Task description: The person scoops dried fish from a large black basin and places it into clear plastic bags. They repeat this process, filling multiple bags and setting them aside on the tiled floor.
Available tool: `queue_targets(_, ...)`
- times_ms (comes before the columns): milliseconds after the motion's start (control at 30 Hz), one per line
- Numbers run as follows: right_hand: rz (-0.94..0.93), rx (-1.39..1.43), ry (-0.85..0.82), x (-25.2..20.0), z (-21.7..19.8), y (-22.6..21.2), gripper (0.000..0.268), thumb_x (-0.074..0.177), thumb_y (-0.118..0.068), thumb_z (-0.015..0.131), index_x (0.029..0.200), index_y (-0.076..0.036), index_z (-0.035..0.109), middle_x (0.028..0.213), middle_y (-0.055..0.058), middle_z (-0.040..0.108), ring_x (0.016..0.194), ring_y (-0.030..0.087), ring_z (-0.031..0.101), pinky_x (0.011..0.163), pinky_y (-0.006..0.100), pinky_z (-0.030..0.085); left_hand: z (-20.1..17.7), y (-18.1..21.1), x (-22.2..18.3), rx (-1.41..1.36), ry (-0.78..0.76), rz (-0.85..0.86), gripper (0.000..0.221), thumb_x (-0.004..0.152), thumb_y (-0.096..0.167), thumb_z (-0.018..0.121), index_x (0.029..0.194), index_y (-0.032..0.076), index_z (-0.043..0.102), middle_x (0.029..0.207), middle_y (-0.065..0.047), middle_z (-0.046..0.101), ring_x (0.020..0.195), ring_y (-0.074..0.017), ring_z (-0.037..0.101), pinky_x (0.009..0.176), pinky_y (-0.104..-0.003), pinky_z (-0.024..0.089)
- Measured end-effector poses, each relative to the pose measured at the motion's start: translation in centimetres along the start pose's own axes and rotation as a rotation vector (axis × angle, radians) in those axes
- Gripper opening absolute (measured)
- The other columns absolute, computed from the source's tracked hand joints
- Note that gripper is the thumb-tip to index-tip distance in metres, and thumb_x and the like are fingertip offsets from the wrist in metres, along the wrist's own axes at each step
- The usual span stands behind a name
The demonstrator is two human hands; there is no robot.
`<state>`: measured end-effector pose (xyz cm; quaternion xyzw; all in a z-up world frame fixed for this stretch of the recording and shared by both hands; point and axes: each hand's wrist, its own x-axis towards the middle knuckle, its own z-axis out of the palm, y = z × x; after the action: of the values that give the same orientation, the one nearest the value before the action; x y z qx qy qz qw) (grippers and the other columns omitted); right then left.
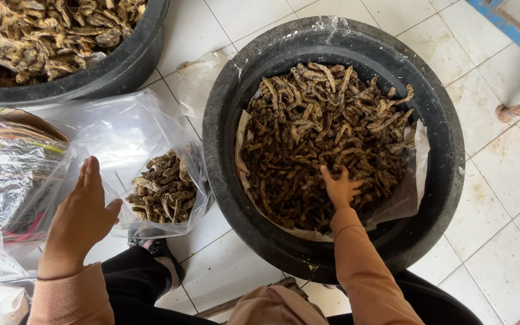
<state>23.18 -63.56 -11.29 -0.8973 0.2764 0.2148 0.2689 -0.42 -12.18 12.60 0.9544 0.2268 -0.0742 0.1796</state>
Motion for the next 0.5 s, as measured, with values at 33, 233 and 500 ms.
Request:
queue_targets(33,-0.022,-0.005,-0.034,-1.0,0.0,-0.6,0.109,0.073,-0.085,0.062,0.161,-0.030,0.030,0.168,0.030,-0.012,0.152,0.062,-0.001,0.113,0.078,0.026,-0.1,0.1,0.0,0.000,0.014,0.016,0.094,0.085,0.022,0.069,0.161,-0.003,0.018,0.165,-0.025,0.028,0.146,-0.0403,0.039,0.116,-0.045,0.037)
queue_targets(233,-0.247,-0.425,-0.213,-8.3,7.3,-4.6,0.134,0.063,-0.056,0.098,0.163,-0.035,0.012,0.164,0.031,-0.018,0.148,0.062,0.007,0.115,0.071,0.026,-0.3,0.2,0.0,0.015,-0.078,-0.094,0.101,0.085,0.025,0.071,0.163,0.000,0.012,0.168,-0.022,0.022,0.140,-0.0399,0.044,0.117,-0.045,0.036)
queue_targets(500,-0.260,-0.259,0.062,-5.8,7.7,-4.7,0.119,0.069,-0.032,0.098,0.161,-0.036,0.023,0.167,0.028,-0.012,0.148,0.060,0.013,0.107,0.071,0.038,-0.6,0.7,-1.0,0.003,-0.012,-0.007,0.098,0.083,0.021,0.072,0.160,-0.001,0.016,0.165,-0.023,0.026,0.139,-0.0421,0.046,0.108,-0.046,0.046)
